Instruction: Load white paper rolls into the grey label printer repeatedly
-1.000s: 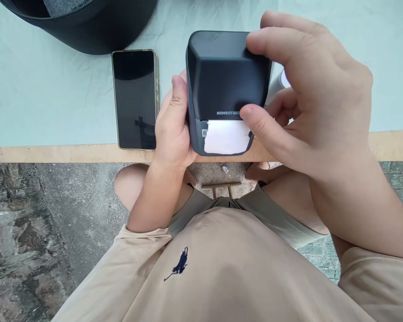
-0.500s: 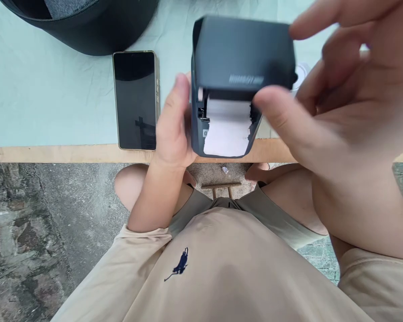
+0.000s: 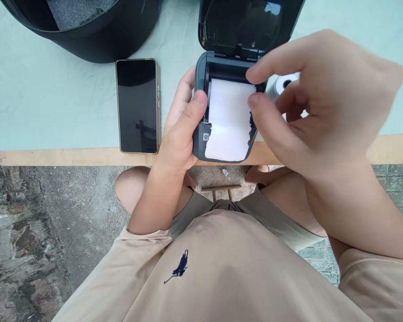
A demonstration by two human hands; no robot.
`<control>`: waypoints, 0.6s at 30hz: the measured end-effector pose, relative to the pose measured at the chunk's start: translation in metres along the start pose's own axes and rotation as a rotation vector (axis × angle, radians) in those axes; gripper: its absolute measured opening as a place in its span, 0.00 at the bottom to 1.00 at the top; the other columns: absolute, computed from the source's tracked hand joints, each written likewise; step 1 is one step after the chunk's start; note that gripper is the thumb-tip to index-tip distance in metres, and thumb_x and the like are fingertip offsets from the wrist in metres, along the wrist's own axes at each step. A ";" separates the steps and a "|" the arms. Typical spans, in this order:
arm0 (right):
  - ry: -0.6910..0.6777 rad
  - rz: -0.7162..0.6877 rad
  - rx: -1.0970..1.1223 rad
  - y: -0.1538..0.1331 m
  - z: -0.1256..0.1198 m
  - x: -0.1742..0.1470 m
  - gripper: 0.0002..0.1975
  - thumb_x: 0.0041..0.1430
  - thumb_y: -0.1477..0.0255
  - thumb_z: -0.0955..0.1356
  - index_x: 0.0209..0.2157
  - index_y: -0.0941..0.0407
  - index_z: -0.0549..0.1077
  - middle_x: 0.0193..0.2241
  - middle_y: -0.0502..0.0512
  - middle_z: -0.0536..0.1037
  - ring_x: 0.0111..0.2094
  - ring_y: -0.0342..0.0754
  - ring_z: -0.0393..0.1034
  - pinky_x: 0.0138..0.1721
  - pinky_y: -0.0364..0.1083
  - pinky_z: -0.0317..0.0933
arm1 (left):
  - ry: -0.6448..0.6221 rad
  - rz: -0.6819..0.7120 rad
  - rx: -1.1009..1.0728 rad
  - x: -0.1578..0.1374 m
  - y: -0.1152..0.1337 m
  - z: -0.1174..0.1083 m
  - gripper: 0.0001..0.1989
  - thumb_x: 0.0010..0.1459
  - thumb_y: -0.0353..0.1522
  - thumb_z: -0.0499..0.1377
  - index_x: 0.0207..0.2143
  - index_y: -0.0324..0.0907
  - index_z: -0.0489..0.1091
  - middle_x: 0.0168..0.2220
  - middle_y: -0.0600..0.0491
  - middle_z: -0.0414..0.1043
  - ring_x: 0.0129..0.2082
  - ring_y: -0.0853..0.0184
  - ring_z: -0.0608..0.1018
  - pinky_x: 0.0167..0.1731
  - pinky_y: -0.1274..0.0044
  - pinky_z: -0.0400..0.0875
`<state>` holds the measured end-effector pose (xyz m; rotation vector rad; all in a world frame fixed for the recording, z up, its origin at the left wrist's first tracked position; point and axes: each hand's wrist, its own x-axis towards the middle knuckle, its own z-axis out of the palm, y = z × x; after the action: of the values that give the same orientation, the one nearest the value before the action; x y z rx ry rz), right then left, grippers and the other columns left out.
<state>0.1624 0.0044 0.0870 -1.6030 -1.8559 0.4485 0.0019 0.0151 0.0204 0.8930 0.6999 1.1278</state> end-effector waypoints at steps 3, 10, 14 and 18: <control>-0.215 -0.242 -0.326 0.002 -0.001 -0.001 0.14 0.56 0.72 0.62 0.45 0.52 0.71 0.37 0.51 0.76 0.31 0.47 0.70 0.30 0.48 0.60 | -0.033 0.036 -0.085 0.001 -0.004 -0.002 0.18 0.57 0.44 0.55 0.49 0.51 0.63 0.50 0.56 0.69 0.63 0.54 0.63 0.56 0.62 0.68; -0.371 -0.168 -0.532 -0.002 -0.001 0.003 0.16 0.54 0.71 0.63 0.46 0.48 0.67 0.31 0.49 0.75 0.26 0.48 0.66 0.23 0.46 0.45 | -0.174 0.013 -0.041 0.001 -0.005 -0.005 0.24 0.52 0.44 0.60 0.51 0.51 0.62 0.48 0.50 0.71 0.56 0.49 0.71 0.44 0.66 0.76; -0.311 -0.181 -0.332 -0.005 -0.007 0.004 0.15 0.51 0.73 0.67 0.42 0.48 0.67 0.30 0.48 0.75 0.25 0.45 0.66 0.23 0.47 0.52 | -0.069 -0.051 -0.105 -0.005 0.003 0.005 0.15 0.61 0.36 0.53 0.51 0.47 0.61 0.51 0.51 0.69 0.55 0.56 0.72 0.49 0.67 0.73; -0.153 -0.033 0.265 -0.001 -0.018 0.007 0.13 0.48 0.74 0.69 0.37 0.48 0.69 0.40 0.44 0.75 0.37 0.45 0.73 0.19 0.41 0.56 | 0.020 -0.040 -0.184 -0.005 0.008 0.010 0.12 0.62 0.35 0.51 0.48 0.42 0.63 0.48 0.50 0.71 0.58 0.58 0.69 0.55 0.67 0.68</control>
<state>0.1728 0.0087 0.1032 -1.3917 -1.8412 0.7863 0.0058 0.0093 0.0324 0.7094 0.6166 1.1466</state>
